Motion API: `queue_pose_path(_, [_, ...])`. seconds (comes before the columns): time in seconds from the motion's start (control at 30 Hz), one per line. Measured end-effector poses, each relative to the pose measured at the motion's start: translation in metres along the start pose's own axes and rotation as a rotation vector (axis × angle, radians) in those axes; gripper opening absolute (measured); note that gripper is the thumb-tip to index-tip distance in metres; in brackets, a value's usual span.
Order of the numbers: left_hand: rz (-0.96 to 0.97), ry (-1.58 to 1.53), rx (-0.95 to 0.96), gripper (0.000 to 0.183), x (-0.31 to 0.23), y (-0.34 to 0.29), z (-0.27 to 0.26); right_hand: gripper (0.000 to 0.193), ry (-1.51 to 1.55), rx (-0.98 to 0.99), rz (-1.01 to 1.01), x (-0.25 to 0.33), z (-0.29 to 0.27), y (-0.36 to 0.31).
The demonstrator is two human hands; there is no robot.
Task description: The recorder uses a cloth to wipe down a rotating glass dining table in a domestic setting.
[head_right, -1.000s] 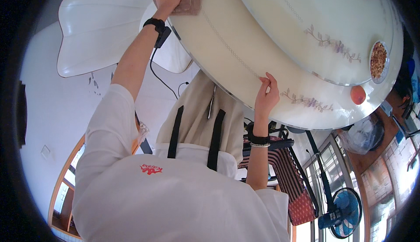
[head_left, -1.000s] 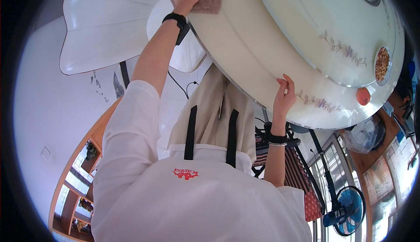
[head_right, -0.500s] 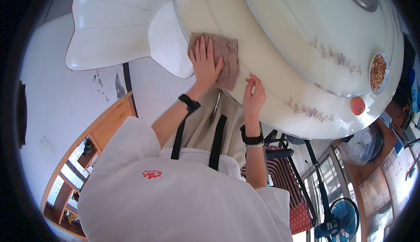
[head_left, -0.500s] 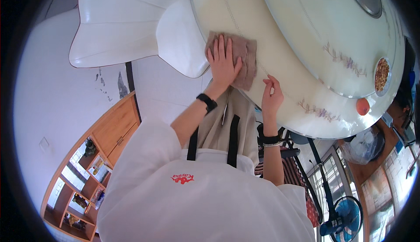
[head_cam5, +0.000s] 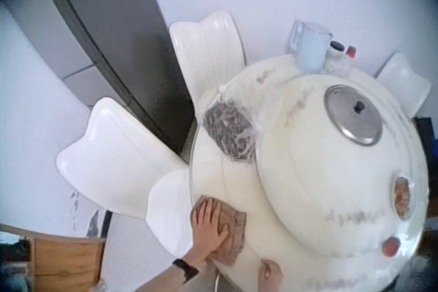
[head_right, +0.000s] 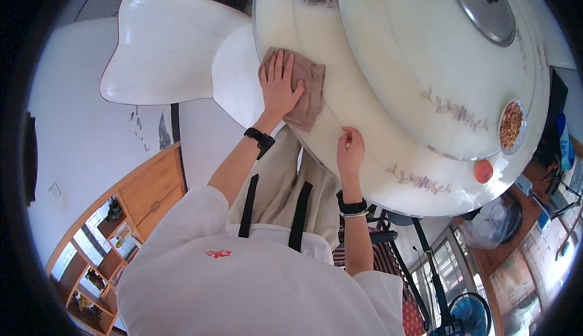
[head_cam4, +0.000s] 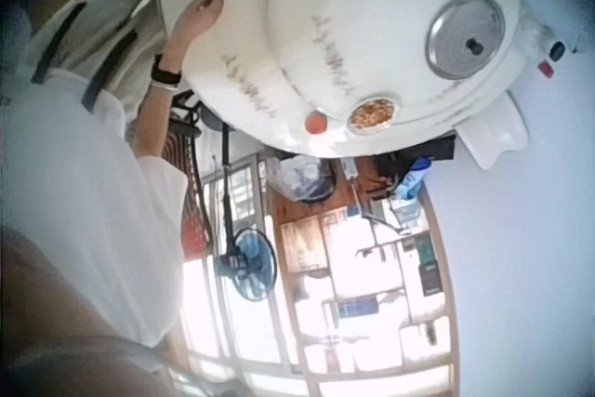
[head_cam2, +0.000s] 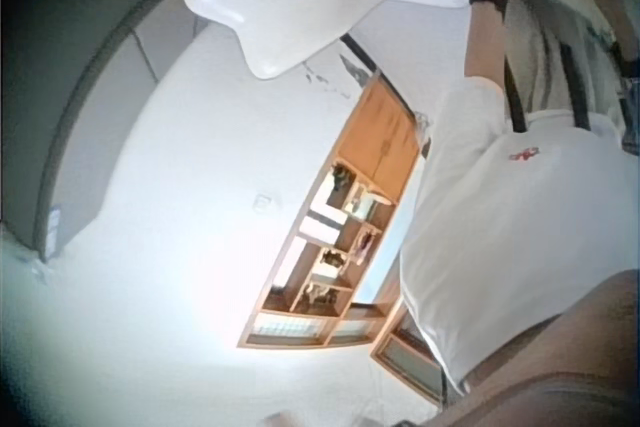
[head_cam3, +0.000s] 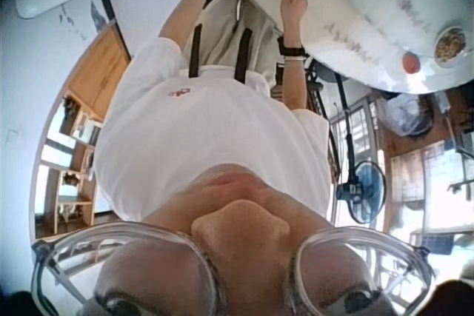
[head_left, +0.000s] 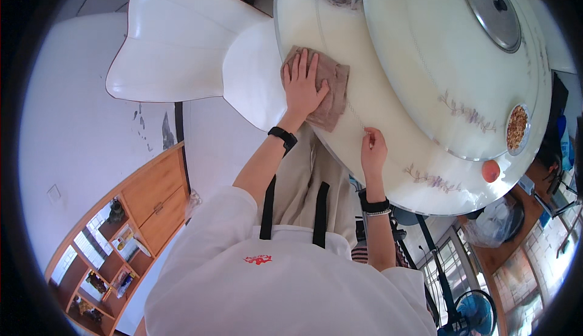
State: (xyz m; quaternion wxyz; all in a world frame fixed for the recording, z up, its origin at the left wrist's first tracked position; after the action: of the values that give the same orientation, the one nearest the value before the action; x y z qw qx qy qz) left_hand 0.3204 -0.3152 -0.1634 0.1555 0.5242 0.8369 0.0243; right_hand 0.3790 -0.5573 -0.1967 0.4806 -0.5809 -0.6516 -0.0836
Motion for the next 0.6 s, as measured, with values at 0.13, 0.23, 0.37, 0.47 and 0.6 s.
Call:
queue_pose_path(0.13, [-0.015,0.025,0.001,0.063,0.015,0.018,0.001,0.008,-0.056,0.001,0.062,-0.006,0.005,0.008])
queue_pose_path(0.23, [-0.014,0.078,0.003,0.064,0.031,0.036,0.004,0.009,-0.121,-0.025,0.048,-0.001,0.006,0.011])
queue_pose_path(0.37, [-0.007,0.125,-0.049,0.062,0.055,0.064,0.006,0.01,-0.161,-0.032,0.065,0.002,0.009,0.013])
queue_pose_path(0.47, [-0.009,0.129,-0.046,0.061,0.067,0.081,0.009,0.01,-0.248,-0.074,0.069,0.005,0.007,0.013])
queue_pose_path(0.6, [-0.004,0.183,-0.056,0.06,0.081,0.101,0.012,0.01,-0.285,-0.095,0.081,0.006,0.008,0.013])
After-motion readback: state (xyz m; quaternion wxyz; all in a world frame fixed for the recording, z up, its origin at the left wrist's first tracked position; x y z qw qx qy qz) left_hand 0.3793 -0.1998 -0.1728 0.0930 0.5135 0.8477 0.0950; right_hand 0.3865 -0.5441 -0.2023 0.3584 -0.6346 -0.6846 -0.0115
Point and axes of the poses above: each hand's wrist, its own y-axis towards the middle knuckle, its own z-axis out of the palm, x = y × z, the point moved 10 cm from there along y, towards the middle knuckle, and after that the axes turned 12 degrees about z, right-handed, at the moved point
